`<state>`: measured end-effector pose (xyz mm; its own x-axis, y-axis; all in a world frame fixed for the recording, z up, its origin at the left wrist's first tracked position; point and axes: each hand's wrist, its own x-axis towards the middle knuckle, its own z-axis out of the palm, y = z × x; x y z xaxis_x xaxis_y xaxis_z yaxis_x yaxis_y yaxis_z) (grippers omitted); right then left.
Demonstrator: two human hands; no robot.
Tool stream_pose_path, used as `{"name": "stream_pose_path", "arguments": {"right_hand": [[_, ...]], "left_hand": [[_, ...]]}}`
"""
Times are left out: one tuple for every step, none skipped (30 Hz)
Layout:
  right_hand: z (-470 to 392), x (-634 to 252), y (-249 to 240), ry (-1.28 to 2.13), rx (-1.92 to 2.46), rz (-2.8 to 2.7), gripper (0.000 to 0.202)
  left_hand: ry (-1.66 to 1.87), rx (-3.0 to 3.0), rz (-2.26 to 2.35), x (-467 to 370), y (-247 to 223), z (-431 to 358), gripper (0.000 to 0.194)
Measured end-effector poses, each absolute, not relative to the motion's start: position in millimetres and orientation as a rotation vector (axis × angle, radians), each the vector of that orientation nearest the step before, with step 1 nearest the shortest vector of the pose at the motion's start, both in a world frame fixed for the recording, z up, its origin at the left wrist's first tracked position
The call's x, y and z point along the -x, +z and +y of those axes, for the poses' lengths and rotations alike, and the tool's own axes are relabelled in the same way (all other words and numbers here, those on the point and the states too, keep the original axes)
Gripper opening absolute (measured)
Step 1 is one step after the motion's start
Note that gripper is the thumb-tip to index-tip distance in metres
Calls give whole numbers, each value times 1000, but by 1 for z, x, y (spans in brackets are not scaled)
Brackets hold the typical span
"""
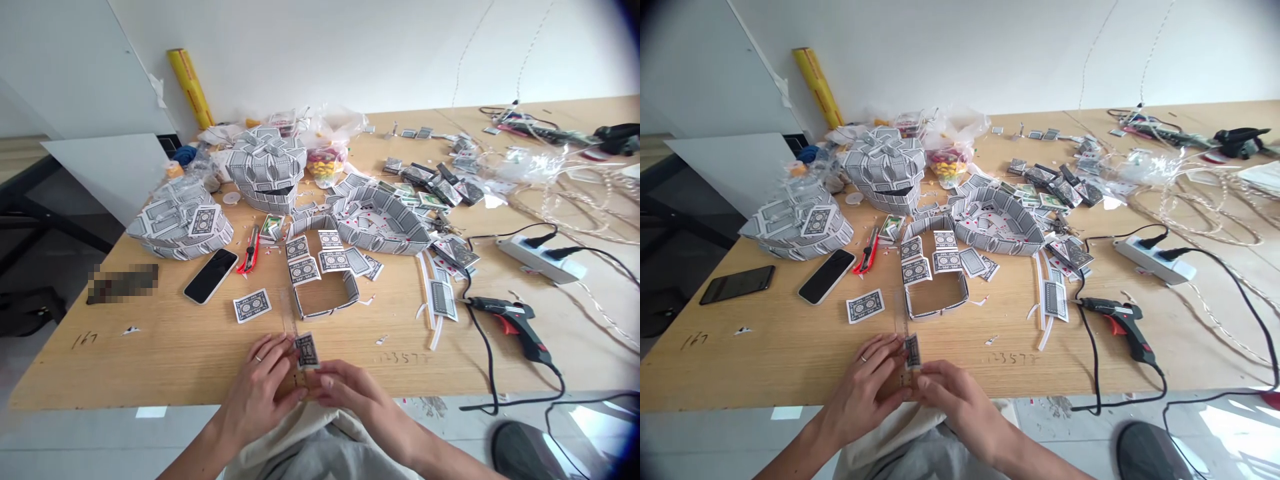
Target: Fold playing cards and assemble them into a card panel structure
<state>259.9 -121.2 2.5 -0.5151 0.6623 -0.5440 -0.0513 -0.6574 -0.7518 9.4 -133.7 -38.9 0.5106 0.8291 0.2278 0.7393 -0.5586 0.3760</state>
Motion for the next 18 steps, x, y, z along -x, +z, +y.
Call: {"name": "stream_pose_path", "arguments": {"right_hand": [[-122, -262, 4, 2198, 1222, -1049, 65], [-121, -263, 4, 2159, 1227, -1161, 62], [-119, -263, 3, 2080, 1229, -1284, 59], [-117, -262, 2, 1967, 1233, -1404, 57], [-113, -260, 0, 1837, 1240, -1510, 57], [-110, -258, -3, 1712, 1250, -1599, 59], [-106, -256, -7, 1611, 1262, -1666, 65], [-103, -254, -10, 1547, 1269, -1716, 71], [-100, -251, -13, 1517, 1271, -1757, 76], [-98, -250, -16, 1512, 1268, -1792, 80], [-97, -249, -18, 1518, 1265, -1820, 83], [-95, -248, -19, 1521, 1269, -1842, 84], [-95, -248, -20, 1520, 1276, -1854, 85], [-94, -249, -20, 1520, 1278, -1855, 85], [-94, -250, -20, 1526, 1276, -1846, 85], [-94, -251, -19, 1539, 1268, -1832, 85], [-94, -253, -18, 1552, 1263, -1820, 85], [-94, -255, -18, 1561, 1260, -1813, 85]], "left_hand": [[569, -2516, 1341, -10, -38, -134, 41], [569, -2507, 1348, -10, -37, -134, 40], [569, -2499, 1353, -11, -36, -134, 39], [572, -2494, 1357, -12, -35, -134, 39], [577, -2490, 1361, -12, -34, -134, 41], [580, -2486, 1364, -12, -33, -134, 44], [584, -2484, 1365, -12, -33, -133, 47], [587, -2480, 1368, -13, -33, -134, 50], [586, -2475, 1371, -13, -33, -134, 52], [581, -2470, 1373, -13, -34, -135, 55], [577, -2467, 1373, -13, -34, -137, 57], [579, -2462, 1377, -14, -35, -138, 58], [592, -2452, 1385, -14, -35, -140, 58], [612, -2438, 1395, -13, -34, -140, 57], [640, -2423, 1412, -11, -32, -140, 54], [675, -2412, 1442, -8, -28, -137, 51], [715, -2412, 1483, -3, -24, -130, 46], [755, -2427, 1538, 4, -17, -121, 41]]}}
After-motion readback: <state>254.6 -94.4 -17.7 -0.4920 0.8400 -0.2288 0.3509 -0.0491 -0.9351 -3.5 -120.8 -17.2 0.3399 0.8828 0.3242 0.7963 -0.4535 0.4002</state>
